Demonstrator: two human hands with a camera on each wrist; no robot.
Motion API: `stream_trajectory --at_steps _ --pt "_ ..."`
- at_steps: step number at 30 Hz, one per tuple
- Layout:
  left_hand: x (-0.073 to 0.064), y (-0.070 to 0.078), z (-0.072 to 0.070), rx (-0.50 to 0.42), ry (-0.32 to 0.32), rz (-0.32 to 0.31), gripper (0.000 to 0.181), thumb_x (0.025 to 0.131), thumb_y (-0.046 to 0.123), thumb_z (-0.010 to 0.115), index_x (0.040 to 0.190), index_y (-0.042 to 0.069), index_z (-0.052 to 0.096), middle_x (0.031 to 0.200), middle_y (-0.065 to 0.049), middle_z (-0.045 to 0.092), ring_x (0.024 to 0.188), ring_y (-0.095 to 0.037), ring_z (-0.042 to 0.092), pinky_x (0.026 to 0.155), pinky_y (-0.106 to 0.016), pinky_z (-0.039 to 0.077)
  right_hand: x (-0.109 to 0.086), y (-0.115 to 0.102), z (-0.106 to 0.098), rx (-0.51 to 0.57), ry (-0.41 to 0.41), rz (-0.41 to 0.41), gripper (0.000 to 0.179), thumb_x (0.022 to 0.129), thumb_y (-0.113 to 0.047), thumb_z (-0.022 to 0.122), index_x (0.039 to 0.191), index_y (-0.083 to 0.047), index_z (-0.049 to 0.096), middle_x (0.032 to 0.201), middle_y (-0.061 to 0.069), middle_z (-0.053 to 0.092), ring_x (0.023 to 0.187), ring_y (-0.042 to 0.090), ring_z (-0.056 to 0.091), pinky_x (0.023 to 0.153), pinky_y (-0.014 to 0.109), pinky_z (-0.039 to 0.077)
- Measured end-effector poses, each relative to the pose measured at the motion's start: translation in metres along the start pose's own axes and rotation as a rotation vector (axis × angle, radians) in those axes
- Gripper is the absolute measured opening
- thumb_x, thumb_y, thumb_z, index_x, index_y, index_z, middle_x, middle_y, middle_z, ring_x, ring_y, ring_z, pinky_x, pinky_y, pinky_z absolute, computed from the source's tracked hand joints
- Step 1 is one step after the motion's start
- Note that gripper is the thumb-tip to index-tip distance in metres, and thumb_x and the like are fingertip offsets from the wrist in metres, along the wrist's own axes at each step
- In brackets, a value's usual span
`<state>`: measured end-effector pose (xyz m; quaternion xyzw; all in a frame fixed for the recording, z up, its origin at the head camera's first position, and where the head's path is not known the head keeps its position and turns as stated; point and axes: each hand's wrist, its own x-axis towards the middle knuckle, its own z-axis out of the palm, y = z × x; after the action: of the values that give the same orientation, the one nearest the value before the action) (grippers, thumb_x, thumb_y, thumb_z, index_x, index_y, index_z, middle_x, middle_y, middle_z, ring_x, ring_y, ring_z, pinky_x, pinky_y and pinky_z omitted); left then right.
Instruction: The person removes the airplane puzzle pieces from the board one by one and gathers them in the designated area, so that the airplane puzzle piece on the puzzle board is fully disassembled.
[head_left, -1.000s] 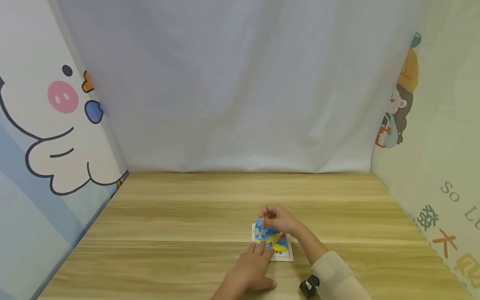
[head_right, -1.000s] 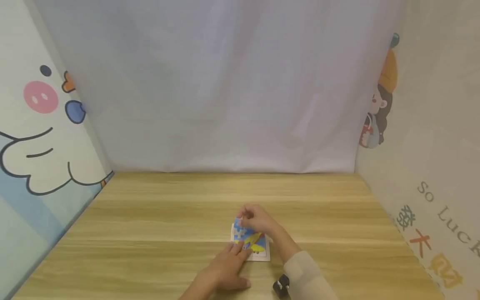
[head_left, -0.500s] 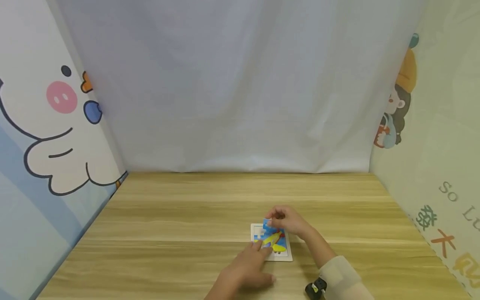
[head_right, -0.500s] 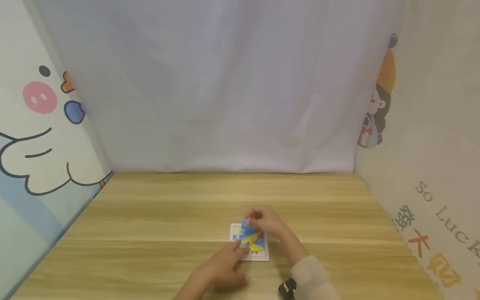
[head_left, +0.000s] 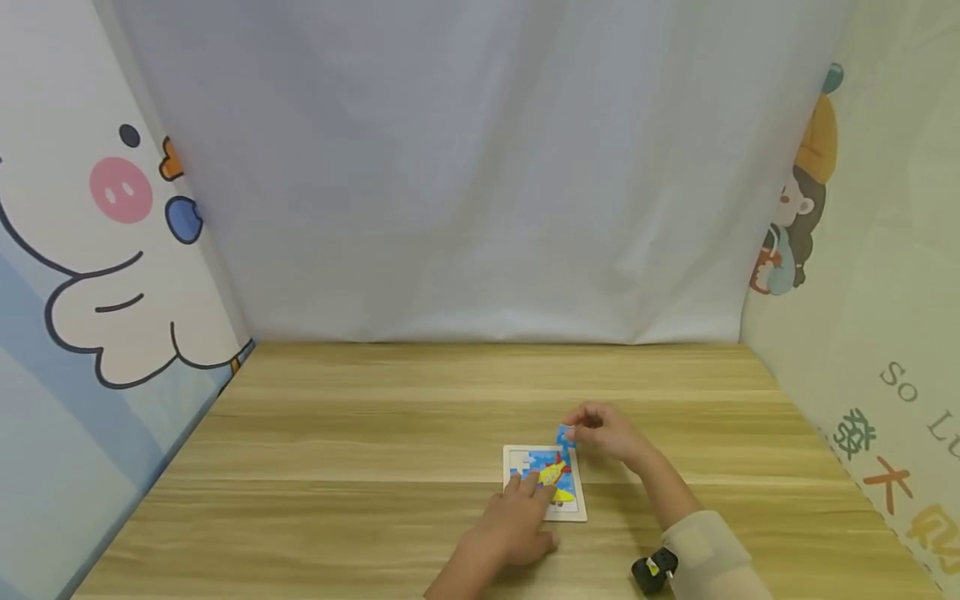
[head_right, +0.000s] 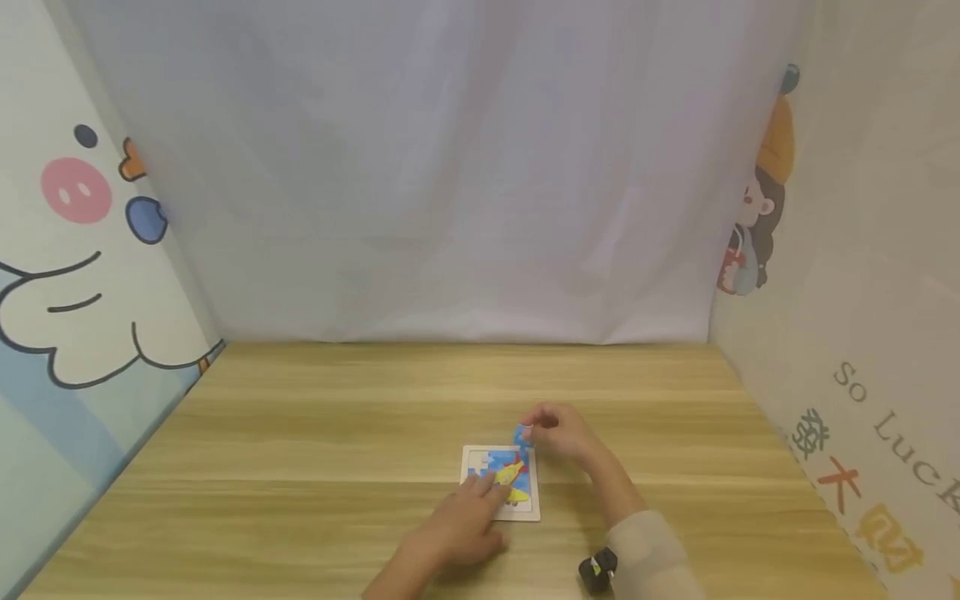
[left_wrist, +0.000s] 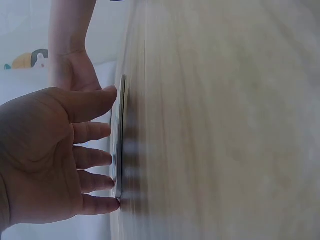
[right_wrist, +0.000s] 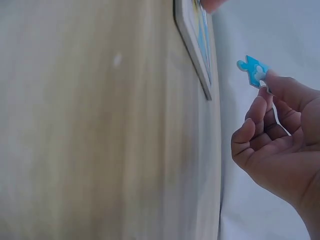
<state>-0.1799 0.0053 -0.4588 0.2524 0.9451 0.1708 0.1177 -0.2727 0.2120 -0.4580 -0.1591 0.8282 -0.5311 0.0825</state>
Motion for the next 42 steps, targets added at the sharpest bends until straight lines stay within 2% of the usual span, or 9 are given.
stream_trajectory --at_steps 4,11,15,20,25,31,37,42 --pt "0.001 0.001 0.0 0.043 -0.004 -0.011 0.069 0.08 0.04 0.069 0.138 0.013 0.045 0.146 -0.014 0.032 0.132 -0.039 0.026 0.099 -0.053 0.032 0.0 0.002 -0.009 0.011 0.022 0.026 0.019 0.088 -0.011 0.063 0.101 0.003 0.062 0.086 0.009 0.059 0.079 0.021 0.053 0.07 0.034 0.046" --pt "-0.004 0.002 -0.001 0.1 -0.049 -0.006 0.079 0.076 0.046 0.072 0.141 0.014 0.04 0.148 -0.013 0.029 0.132 -0.039 0.025 0.099 -0.054 0.032 -0.003 0.007 -0.023 0.003 0.05 0.083 0.02 0.087 -0.012 0.065 0.099 0.004 0.063 0.088 0.01 0.061 0.081 0.022 0.055 0.072 0.034 0.046" --pt "-0.003 0.002 -0.002 0.088 -0.043 0.006 0.08 0.076 0.048 0.071 0.141 0.015 0.04 0.148 -0.013 0.029 0.133 -0.039 0.025 0.099 -0.053 0.032 -0.001 0.006 -0.031 -0.018 0.072 0.102 0.019 0.086 -0.011 0.065 0.097 0.004 0.063 0.088 0.009 0.062 0.081 0.021 0.054 0.071 0.032 0.045" --pt "-0.002 0.002 -0.004 0.071 -0.058 0.006 0.078 0.075 0.049 0.071 0.14 0.017 0.042 0.147 -0.013 0.029 0.132 -0.039 0.025 0.099 -0.053 0.032 0.006 0.008 -0.037 -0.047 0.063 0.148 0.017 0.087 -0.007 0.063 0.098 0.006 0.062 0.079 0.005 0.059 0.068 0.016 0.05 0.06 0.029 0.043" --pt "-0.001 -0.001 -0.006 0.042 -0.09 -0.018 0.075 0.075 0.048 0.072 0.139 0.019 0.044 0.148 -0.011 0.029 0.133 -0.037 0.024 0.099 -0.052 0.032 0.016 0.015 -0.034 -0.102 0.066 0.176 0.014 0.087 -0.004 0.062 0.096 0.006 0.063 0.072 0.004 0.056 0.061 0.015 0.045 0.053 0.027 0.04" --pt "-0.003 -0.002 -0.007 0.027 -0.102 -0.029 0.075 0.075 0.047 0.073 0.139 0.02 0.044 0.148 -0.011 0.029 0.134 -0.036 0.023 0.099 -0.053 0.032 0.027 0.024 -0.024 -0.191 0.076 0.191 0.01 0.085 -0.003 0.064 0.09 0.005 0.064 0.076 0.004 0.06 0.067 0.015 0.053 0.06 0.027 0.047" --pt "-0.004 0.0 -0.009 0.016 -0.096 -0.026 0.075 0.075 0.046 0.073 0.139 0.02 0.044 0.149 -0.01 0.027 0.135 -0.036 0.021 0.1 -0.053 0.03 0.03 0.023 -0.022 -0.223 0.12 0.215 0.007 0.084 -0.003 0.064 0.088 0.003 0.063 0.077 0.005 0.059 0.069 0.017 0.052 0.061 0.028 0.045" --pt "-0.003 0.0 -0.008 0.017 -0.093 -0.031 0.074 0.075 0.045 0.074 0.139 0.02 0.045 0.148 -0.01 0.029 0.134 -0.036 0.023 0.099 -0.053 0.031 0.029 0.022 -0.022 -0.211 0.123 0.216 0.01 0.085 -0.005 0.063 0.09 0.004 0.063 0.078 0.005 0.06 0.068 0.016 0.052 0.06 0.027 0.045"
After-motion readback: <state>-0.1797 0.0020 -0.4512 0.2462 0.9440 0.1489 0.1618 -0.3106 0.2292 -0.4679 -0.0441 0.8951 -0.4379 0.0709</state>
